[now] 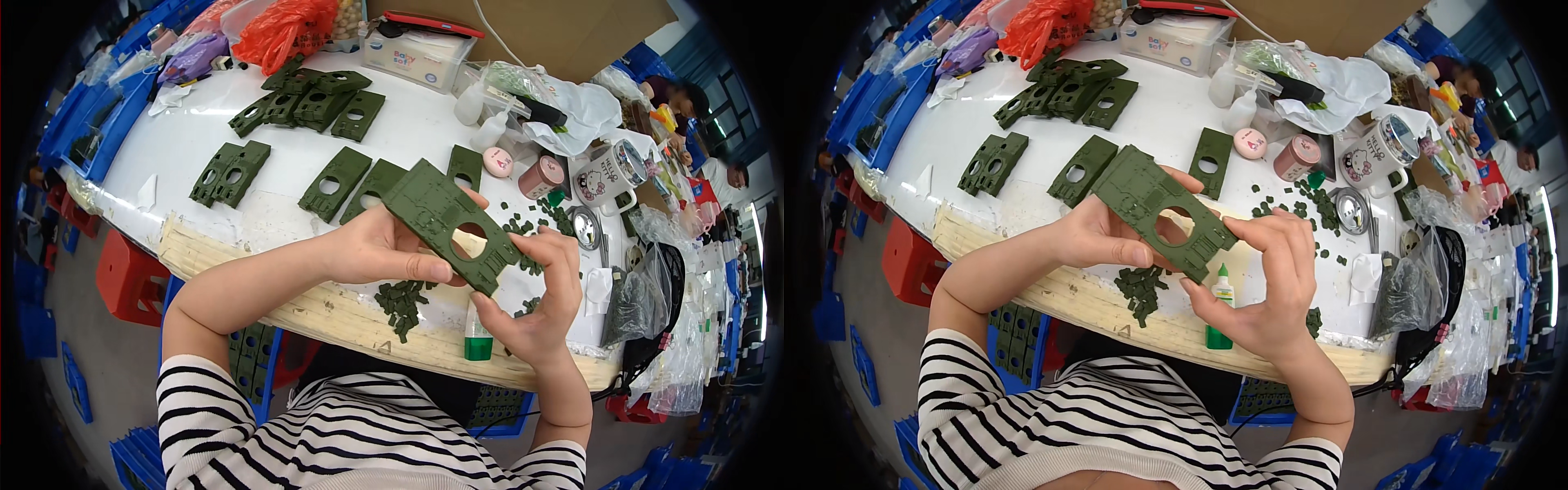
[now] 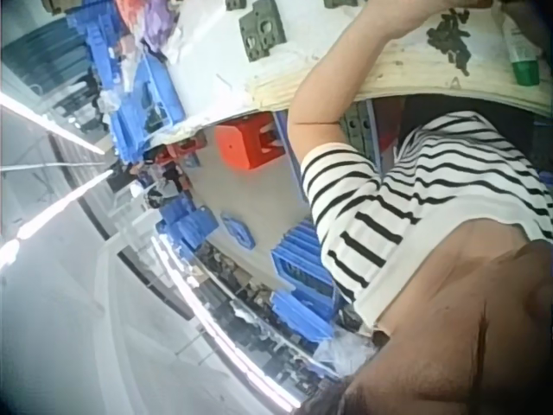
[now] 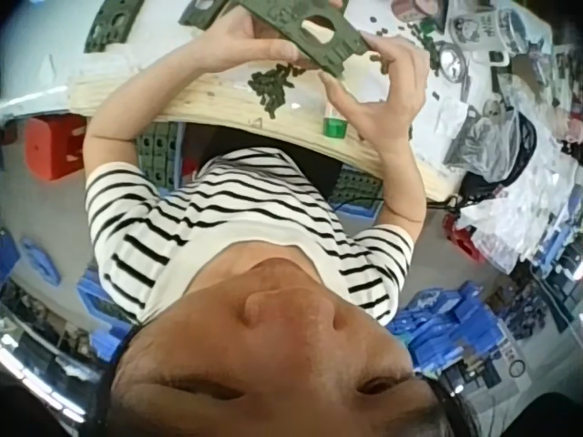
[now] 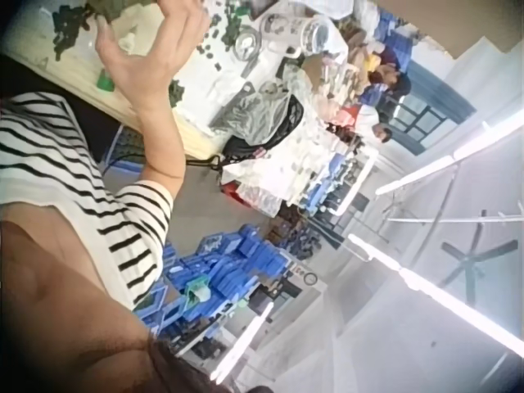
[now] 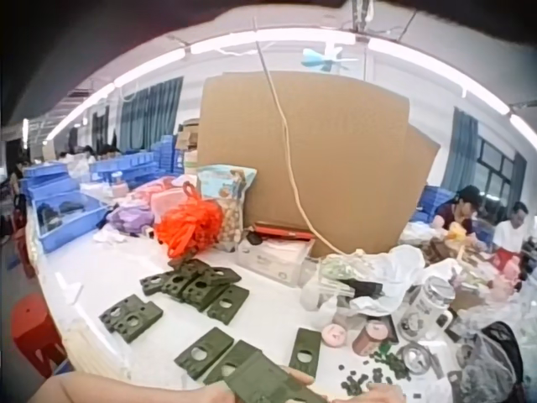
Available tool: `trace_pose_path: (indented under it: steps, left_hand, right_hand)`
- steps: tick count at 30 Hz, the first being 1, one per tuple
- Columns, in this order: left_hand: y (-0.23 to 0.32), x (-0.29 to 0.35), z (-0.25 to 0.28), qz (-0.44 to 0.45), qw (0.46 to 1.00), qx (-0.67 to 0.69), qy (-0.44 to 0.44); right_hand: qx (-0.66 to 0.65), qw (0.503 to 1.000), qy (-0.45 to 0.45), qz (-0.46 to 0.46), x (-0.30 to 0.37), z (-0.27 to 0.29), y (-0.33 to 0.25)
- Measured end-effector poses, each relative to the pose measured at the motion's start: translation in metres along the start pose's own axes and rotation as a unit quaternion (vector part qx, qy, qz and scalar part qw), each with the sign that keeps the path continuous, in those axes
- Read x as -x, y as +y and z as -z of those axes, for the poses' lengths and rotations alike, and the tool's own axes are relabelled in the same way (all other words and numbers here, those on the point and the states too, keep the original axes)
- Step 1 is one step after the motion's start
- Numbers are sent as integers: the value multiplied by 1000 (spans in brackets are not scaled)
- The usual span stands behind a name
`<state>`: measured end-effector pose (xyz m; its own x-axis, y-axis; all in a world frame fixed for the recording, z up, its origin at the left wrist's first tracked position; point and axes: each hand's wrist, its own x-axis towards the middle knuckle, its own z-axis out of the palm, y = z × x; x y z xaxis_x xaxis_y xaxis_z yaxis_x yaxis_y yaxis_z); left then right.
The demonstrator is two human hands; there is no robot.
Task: Assembling plastic toy tank hulls by applying glue and attaching accessory components.
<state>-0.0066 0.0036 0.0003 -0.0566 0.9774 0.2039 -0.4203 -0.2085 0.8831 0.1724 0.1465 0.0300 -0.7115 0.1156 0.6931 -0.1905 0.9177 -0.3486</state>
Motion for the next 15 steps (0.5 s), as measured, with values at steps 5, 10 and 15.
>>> trace_pose_path:
  steps: [5, 10, 15]
  left_hand:
    - [7, -2, 7, -36, 997, -67, 10]
    - [14, 1, 9, -40, 976, -213, 8]
    - [14, -2, -1, -80, 983, -141, 85]
  right_hand:
    - [6, 1000, -18, 17, -3, 9, 11]
    - [12, 999, -32, 41, -6, 15, 18]
    - [48, 998, 15, 28, 0, 16, 17]
